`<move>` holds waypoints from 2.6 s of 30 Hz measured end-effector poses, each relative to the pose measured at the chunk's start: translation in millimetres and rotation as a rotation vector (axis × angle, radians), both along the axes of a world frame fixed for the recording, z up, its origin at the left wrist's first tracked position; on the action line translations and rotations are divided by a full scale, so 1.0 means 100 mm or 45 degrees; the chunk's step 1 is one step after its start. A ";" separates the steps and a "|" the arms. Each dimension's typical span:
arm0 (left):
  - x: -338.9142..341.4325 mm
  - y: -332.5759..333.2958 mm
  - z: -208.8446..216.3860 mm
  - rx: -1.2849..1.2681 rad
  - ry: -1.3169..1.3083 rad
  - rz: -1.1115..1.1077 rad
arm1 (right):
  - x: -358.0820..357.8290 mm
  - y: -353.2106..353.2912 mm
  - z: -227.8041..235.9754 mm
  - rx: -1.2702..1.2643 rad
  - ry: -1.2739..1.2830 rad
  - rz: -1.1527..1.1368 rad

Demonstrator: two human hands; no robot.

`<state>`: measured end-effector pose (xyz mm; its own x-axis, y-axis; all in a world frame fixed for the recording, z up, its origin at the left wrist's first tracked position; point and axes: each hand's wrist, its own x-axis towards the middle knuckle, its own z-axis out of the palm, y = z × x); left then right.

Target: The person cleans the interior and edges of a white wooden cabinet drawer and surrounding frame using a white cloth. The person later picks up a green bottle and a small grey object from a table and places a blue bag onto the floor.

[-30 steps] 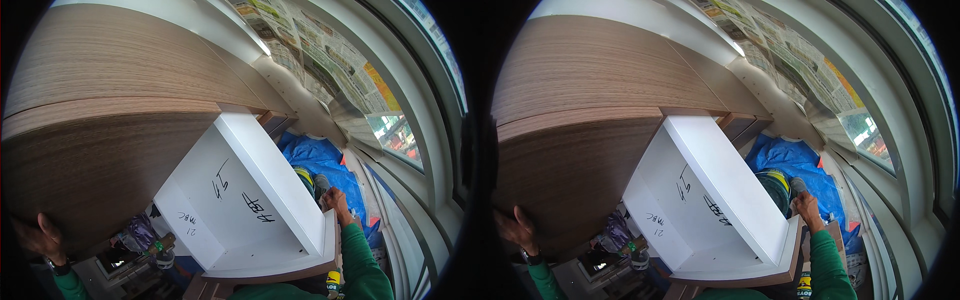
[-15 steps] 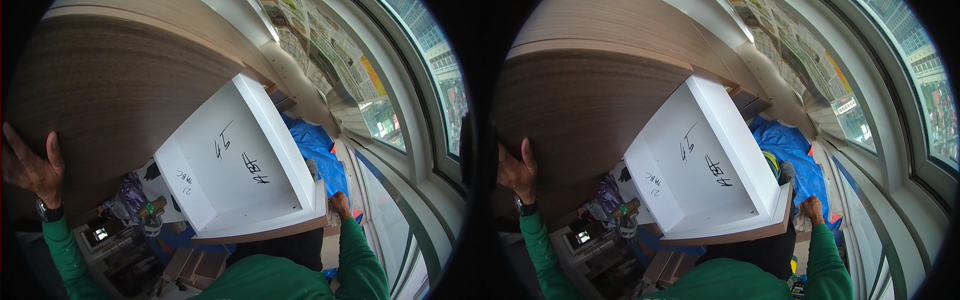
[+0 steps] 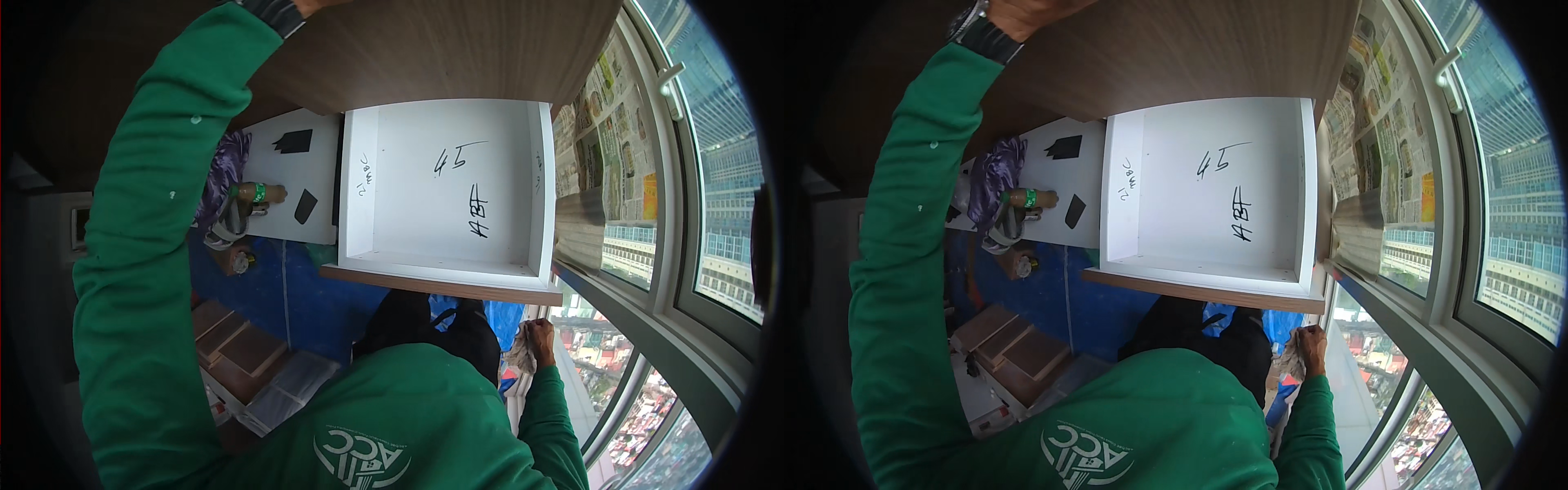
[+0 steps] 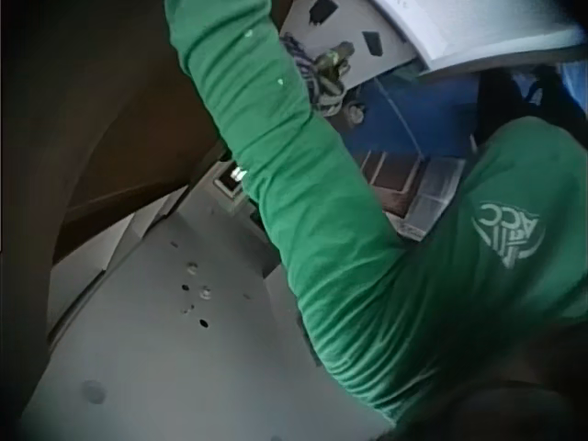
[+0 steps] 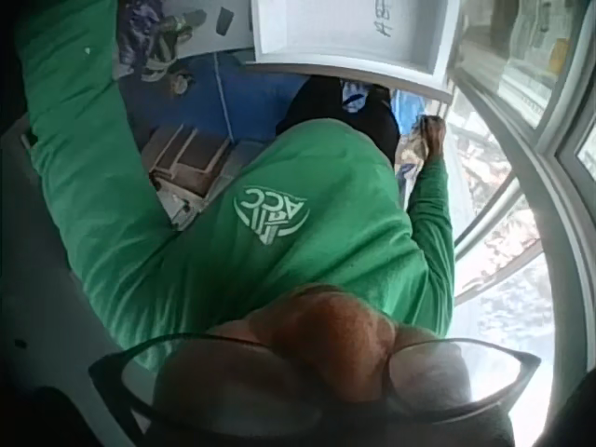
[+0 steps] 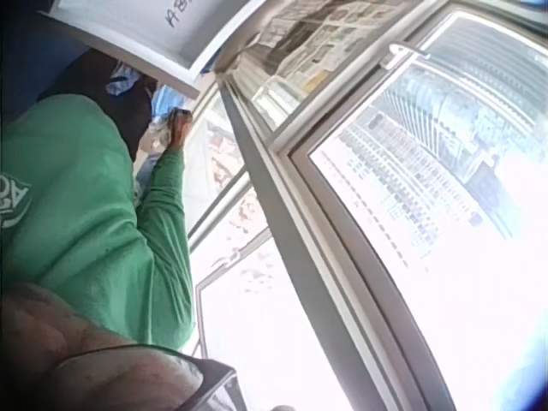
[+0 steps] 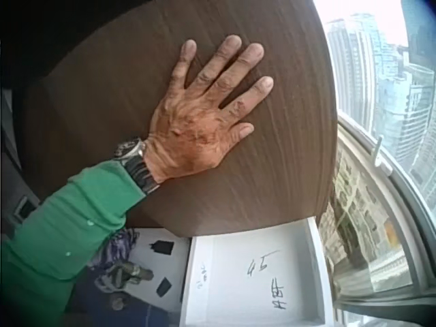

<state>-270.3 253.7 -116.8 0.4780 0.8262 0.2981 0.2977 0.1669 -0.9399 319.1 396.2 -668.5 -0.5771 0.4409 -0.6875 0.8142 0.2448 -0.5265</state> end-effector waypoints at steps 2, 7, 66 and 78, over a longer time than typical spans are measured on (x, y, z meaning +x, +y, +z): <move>0.37 0.01 -0.29 0.036 -0.642 -0.017 | 0.06 0.03 0.19 0.019 0.030 0.074; 1.47 -0.13 -1.16 0.150 -1.930 0.032 | 0.33 0.18 0.27 0.092 0.166 0.467; 5.45 -4.18 -4.87 2.131 -2.850 1.660 | -2.53 -1.32 1.91 -0.781 0.815 0.505; 3.12 -2.93 -2.44 0.887 -3.771 -0.361 | -2.64 -2.41 3.40 -1.134 0.835 0.020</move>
<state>41.4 -39.3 -360.9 -0.8220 0.5592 -0.1076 -0.2200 -0.1375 0.9658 55.3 155.6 -328.4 -0.9468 -0.0706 -0.3138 0.3129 -0.4285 -0.8476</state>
